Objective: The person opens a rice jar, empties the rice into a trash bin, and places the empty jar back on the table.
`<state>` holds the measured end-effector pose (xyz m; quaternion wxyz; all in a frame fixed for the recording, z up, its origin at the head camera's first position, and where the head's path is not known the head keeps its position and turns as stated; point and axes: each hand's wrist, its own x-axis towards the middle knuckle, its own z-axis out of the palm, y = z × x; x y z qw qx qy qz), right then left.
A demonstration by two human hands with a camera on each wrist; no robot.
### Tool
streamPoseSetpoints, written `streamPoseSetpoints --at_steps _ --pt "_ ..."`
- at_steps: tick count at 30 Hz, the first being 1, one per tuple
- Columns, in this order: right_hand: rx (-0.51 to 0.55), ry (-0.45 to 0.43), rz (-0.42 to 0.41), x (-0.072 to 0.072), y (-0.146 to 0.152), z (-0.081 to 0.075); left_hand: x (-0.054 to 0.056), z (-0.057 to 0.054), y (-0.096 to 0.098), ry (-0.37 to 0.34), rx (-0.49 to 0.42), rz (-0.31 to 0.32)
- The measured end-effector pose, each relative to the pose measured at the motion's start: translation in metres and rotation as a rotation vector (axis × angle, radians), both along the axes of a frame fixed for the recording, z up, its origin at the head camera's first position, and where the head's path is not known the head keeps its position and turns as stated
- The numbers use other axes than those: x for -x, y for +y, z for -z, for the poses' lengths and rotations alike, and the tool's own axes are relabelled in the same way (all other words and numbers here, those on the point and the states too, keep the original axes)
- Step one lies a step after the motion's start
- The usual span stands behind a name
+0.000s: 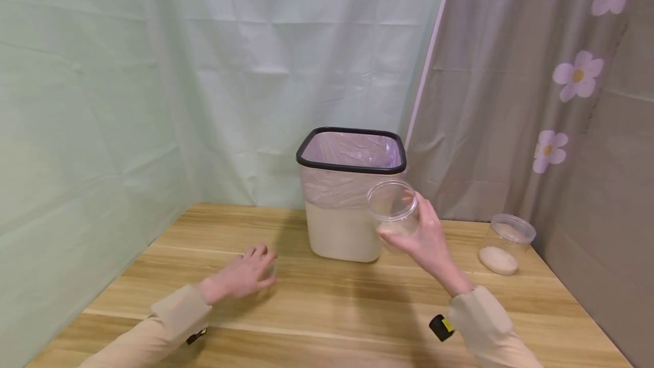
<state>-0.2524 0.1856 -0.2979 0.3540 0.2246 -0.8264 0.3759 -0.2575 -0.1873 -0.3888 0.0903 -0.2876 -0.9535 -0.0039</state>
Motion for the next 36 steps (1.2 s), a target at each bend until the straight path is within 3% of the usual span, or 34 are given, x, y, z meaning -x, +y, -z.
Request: streamPoseSetpoints --at_steps 8,21,36 --pt "0.017 -0.021 0.024 0.0 0.006 -0.004 0.001 0.003 0.0 0.033 -0.003 0.005" --pt "0.048 -0.041 0.055 0.0 0.014 -0.003 0.0 0.009 -0.001 -0.074 -0.011 -0.026" --pt "0.075 -0.064 0.091 0.003 0.02 -0.004 -0.002 0.017 -0.004 -0.13 -0.052 -0.022"
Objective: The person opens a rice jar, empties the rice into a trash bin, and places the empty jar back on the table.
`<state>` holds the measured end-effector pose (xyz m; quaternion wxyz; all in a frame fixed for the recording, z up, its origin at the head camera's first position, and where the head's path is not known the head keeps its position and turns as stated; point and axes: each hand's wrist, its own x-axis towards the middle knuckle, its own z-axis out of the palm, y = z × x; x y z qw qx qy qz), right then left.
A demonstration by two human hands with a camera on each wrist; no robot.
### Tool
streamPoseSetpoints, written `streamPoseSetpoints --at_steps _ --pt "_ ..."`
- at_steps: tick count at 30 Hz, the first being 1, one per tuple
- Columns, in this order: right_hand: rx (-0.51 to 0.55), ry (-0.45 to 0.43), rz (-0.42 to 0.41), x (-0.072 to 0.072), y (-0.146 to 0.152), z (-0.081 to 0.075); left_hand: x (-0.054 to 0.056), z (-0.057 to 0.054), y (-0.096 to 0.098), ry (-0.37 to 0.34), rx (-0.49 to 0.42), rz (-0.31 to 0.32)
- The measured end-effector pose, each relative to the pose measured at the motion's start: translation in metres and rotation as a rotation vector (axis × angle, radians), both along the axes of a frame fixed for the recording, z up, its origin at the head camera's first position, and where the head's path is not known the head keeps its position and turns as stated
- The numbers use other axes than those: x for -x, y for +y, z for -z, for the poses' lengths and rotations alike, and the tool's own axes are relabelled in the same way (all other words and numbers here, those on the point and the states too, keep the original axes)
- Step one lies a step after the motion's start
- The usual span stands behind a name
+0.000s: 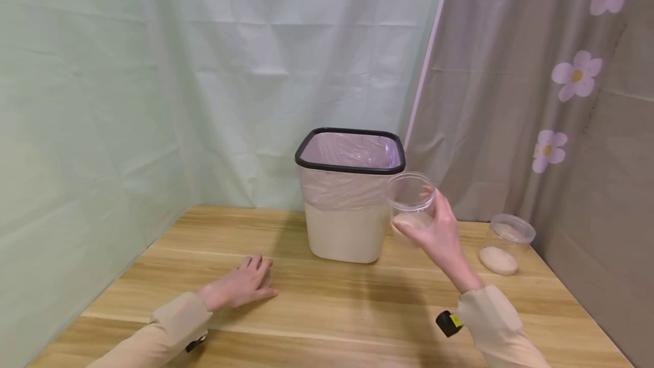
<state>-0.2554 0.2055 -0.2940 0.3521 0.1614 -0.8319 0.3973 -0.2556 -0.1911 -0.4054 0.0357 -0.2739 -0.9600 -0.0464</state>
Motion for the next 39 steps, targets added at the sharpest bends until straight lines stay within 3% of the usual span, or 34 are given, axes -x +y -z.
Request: streamPoseSetpoints --at_steps 11,39 --pt "0.051 -0.017 0.015 0.003 0.005 -0.003 0.001 0.006 -0.002 -0.009 0.022 -0.026" --pt "0.076 -0.093 0.025 0.007 0.014 -0.004 0.003 0.002 -0.002 -0.062 0.104 -0.045"
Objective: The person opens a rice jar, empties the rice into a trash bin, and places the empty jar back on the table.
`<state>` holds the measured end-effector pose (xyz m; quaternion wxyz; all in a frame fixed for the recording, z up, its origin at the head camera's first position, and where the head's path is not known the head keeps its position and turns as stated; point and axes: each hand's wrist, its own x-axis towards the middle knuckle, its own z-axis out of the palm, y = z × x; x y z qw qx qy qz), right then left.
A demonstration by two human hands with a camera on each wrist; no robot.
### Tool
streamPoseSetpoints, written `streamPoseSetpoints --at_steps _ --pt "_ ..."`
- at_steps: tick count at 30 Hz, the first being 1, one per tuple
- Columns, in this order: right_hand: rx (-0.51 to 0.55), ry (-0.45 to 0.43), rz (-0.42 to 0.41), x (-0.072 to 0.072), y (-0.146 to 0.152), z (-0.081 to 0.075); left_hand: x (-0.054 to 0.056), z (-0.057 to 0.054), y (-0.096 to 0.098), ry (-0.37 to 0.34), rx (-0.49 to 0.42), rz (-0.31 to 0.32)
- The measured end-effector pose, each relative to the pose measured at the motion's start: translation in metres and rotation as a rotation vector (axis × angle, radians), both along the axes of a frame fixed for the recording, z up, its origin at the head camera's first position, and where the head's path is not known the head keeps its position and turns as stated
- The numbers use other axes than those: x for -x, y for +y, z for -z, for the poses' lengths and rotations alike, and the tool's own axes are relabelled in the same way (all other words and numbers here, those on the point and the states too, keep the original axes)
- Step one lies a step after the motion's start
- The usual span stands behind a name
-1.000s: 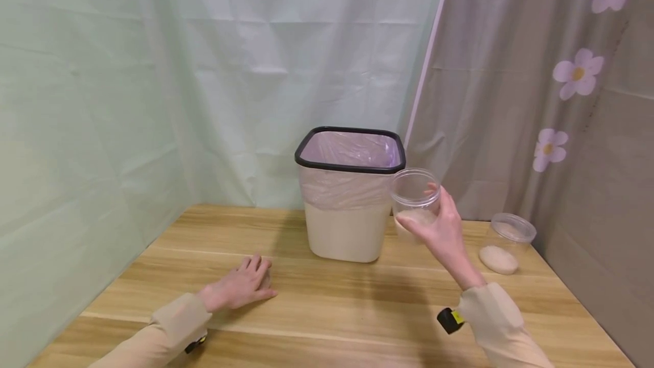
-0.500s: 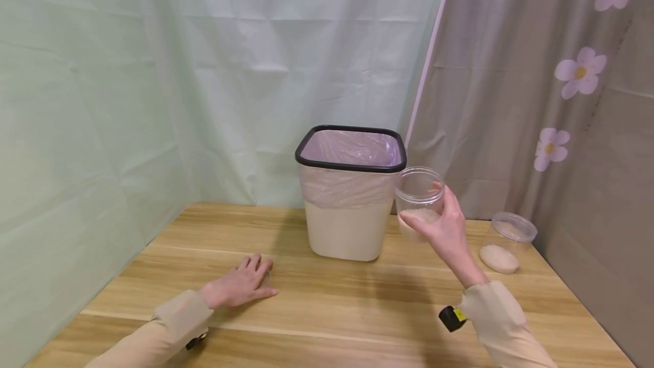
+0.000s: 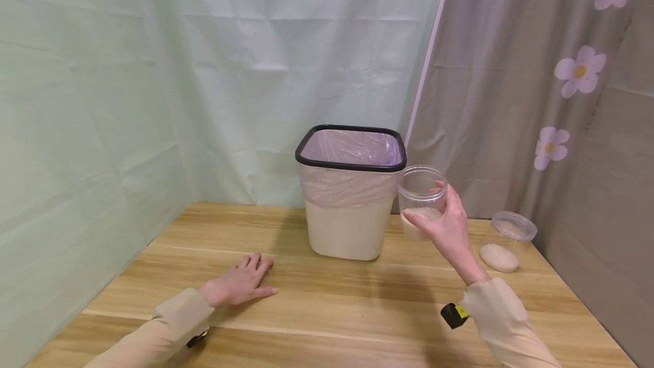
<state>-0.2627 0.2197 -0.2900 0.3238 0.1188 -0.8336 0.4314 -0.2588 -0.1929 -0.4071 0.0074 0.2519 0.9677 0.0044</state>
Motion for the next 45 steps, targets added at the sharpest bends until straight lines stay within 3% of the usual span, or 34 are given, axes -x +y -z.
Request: streamPoseSetpoints --at_steps 12,23,37,45 --pt "0.006 0.001 0.0 0.0 0.003 -0.004 -0.001 -0.002 -0.001 -0.04 -0.014 -0.013" --pt "0.019 -0.026 0.001 -0.001 0.005 -0.006 0.004 -0.006 -0.003 0.013 -0.111 0.037" --pt "0.025 -0.031 0.005 -0.001 0.008 -0.01 0.019 -0.031 0.008 0.201 -0.213 0.123" --pt "0.027 -0.029 -0.001 -0.001 0.009 -0.015 0.03 -0.051 0.013 0.257 -0.259 0.132"
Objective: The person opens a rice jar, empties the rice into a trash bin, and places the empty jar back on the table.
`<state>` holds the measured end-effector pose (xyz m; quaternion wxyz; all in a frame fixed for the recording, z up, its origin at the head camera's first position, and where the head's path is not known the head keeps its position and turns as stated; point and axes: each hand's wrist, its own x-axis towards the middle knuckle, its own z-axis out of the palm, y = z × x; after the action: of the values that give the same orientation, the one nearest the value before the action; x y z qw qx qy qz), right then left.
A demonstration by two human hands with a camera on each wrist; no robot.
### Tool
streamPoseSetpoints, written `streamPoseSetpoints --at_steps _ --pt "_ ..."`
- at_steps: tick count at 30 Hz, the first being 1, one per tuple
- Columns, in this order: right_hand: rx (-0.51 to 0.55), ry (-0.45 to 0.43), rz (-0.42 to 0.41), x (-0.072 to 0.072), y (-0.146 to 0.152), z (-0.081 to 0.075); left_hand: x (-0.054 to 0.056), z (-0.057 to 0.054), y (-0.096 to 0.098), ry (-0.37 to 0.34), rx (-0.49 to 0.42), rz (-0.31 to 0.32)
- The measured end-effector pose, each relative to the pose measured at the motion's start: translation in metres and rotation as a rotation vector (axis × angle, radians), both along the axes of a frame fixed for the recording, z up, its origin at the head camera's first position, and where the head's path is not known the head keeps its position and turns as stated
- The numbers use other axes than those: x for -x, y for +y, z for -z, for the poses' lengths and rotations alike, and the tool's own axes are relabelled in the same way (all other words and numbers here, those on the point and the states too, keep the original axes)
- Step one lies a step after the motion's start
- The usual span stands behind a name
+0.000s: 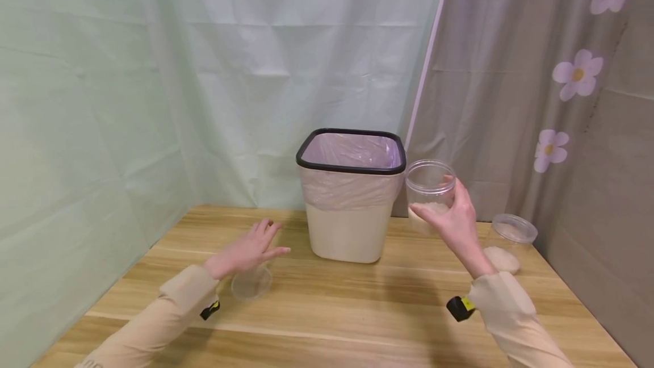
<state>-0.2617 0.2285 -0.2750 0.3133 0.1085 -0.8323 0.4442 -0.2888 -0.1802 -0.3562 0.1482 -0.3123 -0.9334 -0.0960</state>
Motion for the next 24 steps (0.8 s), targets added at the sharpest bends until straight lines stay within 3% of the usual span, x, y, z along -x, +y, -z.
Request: streamPoseSetpoints --at_steps 10,17,24 --pt "0.009 -0.016 -0.006 0.003 0.003 -0.002 0.006 -0.014 -0.001 0.083 -0.045 0.038" --pt "0.015 -0.023 -0.013 0.004 0.003 -0.003 0.015 -0.026 0.0 0.221 -0.031 0.072" --pt "0.027 -0.022 -0.011 0.003 0.003 -0.008 0.021 -0.043 0.001 0.229 -0.033 0.044"
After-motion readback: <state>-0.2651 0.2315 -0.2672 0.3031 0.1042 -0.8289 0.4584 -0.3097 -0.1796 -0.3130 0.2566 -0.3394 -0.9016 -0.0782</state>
